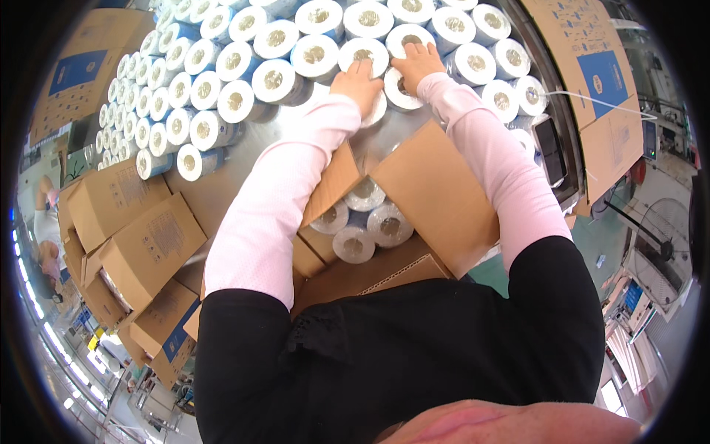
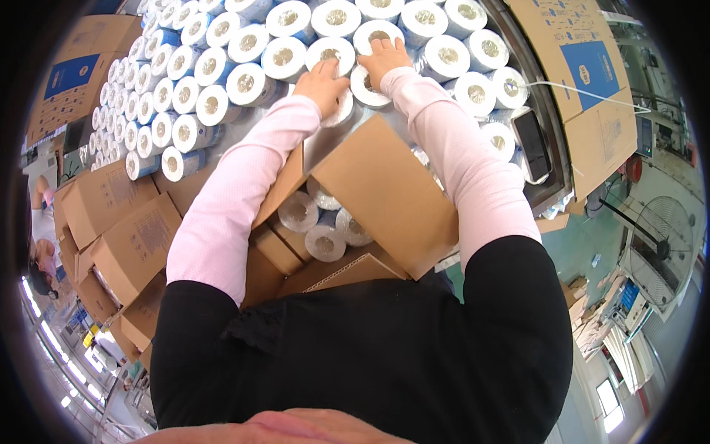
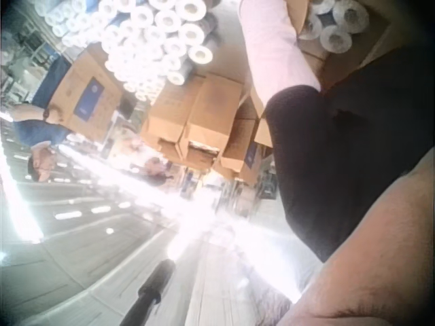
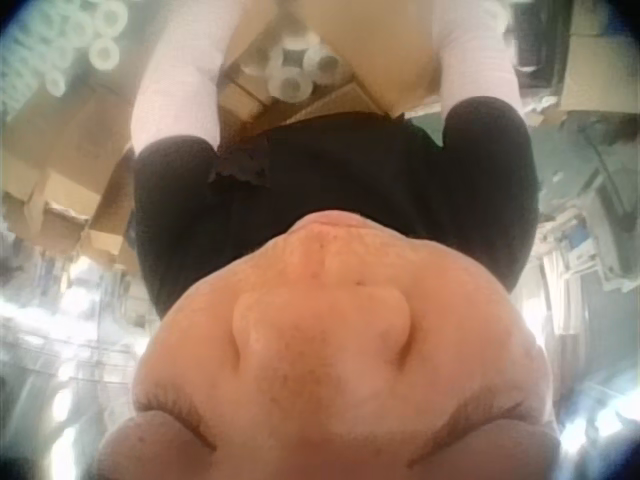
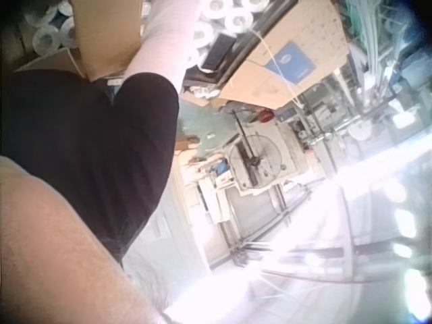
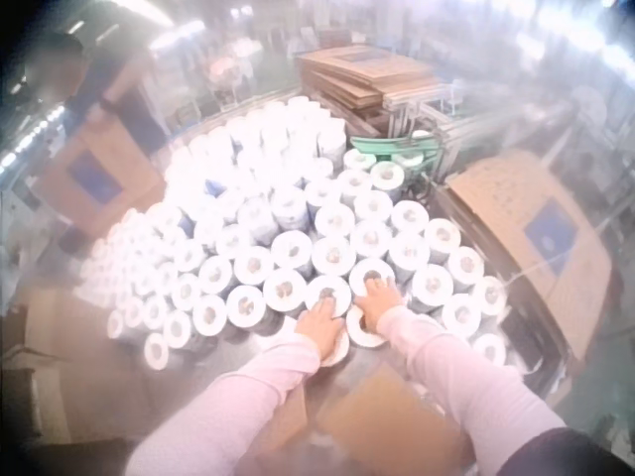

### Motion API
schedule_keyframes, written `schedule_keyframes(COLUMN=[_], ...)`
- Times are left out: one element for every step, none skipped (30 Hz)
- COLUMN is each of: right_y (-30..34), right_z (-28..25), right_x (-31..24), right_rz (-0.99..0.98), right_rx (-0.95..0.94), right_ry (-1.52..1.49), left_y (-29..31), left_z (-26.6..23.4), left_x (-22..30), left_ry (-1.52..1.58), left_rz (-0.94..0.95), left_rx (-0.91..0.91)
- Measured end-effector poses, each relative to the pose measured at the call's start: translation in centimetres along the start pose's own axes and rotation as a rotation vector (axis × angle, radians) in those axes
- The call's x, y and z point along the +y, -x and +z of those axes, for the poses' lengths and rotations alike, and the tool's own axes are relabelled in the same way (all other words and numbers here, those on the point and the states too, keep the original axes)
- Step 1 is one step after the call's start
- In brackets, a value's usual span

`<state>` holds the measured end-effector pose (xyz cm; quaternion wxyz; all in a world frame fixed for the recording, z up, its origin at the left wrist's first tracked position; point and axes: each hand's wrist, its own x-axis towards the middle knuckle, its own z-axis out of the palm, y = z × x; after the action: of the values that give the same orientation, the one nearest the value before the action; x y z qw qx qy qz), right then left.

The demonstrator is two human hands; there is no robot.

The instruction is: The person packs rolls of tape into cardboard boxes, repeating the process for multiple boxes.

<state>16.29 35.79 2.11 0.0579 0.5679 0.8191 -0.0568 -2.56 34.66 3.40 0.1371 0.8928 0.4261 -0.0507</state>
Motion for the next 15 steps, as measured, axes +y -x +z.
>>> schedule_keyframes(right_y=[0.5,1.7,3.9,6.0,8.0,9.5,10.6,11.6,12.2,12.8,12.6,11.7,11.6,11.6,11.7], right_z=[-0.2,-0.1,0.1,0.8,2.2,3.8,3.9,3.9,3.9,4.1,3.7,3.2,2.4,1.5,-0.5], right_x=[-0.8,-1.2,-2.1,-2.4,-3.0,-3.0,-3.1,-3.2,-3.3,-2.7,-1.8,-0.7,0.3,1.2,2.2], right_rz=[0.035,0.126,0.198,0.198,0.154,0.131,0.187,0.24,0.292,0.278,0.353,0.426,0.44,0.455,0.392], right_rx=[-0.02,-0.071,-0.063,-0.052,0.043,0.044,0.054,0.065,0.075,0.197,0.148,0.097,0.135,0.176,0.303], right_ry=[-0.031,-0.073,-0.06,-0.054,0.014,-0.012,-0.033,-0.055,-0.078,-0.14,-0.234,-0.328,-0.417,-0.504,-0.586], left_y=[0.2,-0.1,-0.2,-0.4,-0.5,-1.0,-1.1,-0.8,-0.1,0.3,0.7,1.1,1.3,1.7,2.9], left_z=[0.0,-0.3,-0.6,-1.5,-1.5,-1.0,-1.3,-1.7,-1.8,-2.2,-2.3,-2.4,-3.4,-5.3,-6.9], left_x=[0.0,-0.2,-0.1,0.8,0.4,-0.1,0.1,-0.4,-0.6,-0.7,-0.8,-0.8,-1.3,-1.9,-2.9], left_ry=[0.01,0.018,0.026,-0.05,-0.101,-0.145,-0.191,-0.211,-0.171,-0.139,-0.111,0.015,0.116,0.222,0.331], left_rz=[-0.033,-0.064,-0.094,-0.144,-0.138,-0.136,-0.127,-0.083,-0.084,-0.072,-0.061,-0.102,-0.147,-0.193,-0.259], left_rx=[-0.018,-0.024,-0.029,-0.086,-0.085,-0.084,-0.088,-0.088,-0.084,-0.076,-0.071,0.028,0.071,0.11,0.15])
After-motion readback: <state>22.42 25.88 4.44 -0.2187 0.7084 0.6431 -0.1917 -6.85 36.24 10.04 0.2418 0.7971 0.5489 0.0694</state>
